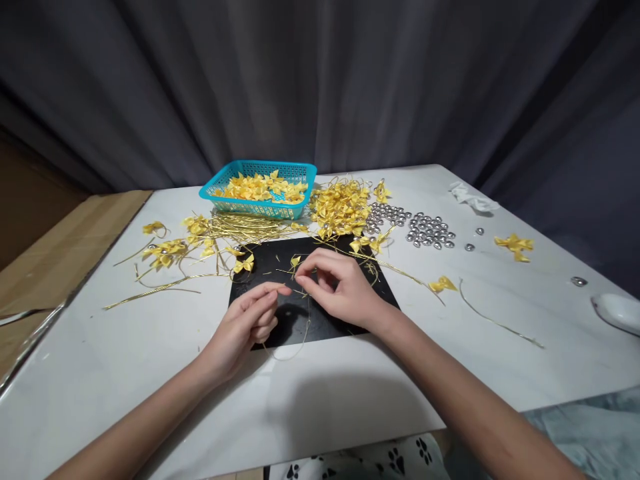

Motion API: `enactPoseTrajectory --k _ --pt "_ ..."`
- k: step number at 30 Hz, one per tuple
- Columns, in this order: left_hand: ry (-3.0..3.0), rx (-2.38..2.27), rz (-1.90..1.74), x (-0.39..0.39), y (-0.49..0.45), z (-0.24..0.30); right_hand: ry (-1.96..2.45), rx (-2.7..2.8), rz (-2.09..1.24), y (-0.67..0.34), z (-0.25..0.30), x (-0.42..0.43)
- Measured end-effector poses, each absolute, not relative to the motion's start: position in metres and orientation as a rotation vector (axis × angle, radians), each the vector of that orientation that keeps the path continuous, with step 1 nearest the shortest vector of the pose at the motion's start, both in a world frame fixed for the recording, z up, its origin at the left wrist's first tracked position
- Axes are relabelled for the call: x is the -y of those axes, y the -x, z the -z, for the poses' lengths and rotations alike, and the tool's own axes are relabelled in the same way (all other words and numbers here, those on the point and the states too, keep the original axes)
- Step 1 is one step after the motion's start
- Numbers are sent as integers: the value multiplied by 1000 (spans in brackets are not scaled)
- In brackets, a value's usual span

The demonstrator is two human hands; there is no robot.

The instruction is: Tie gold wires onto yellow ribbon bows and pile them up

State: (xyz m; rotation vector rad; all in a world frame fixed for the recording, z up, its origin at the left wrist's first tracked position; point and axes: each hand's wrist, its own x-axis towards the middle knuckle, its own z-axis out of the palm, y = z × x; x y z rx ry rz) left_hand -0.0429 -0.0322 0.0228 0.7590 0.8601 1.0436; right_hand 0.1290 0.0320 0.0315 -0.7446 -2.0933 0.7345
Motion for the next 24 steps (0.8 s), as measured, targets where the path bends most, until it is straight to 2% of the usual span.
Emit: enactPoseTrajectory --k 6,14,24 --pt "-780 -933 -999 31 42 -20 685 2112 -825 -126 -33 -26" --pt "-814 -903 -969 31 42 -20 742 2149 -790 -124 -29 -28" --pt "-826 -965 -1116 35 42 -19 654 2213 -714 -124 -20 -27"
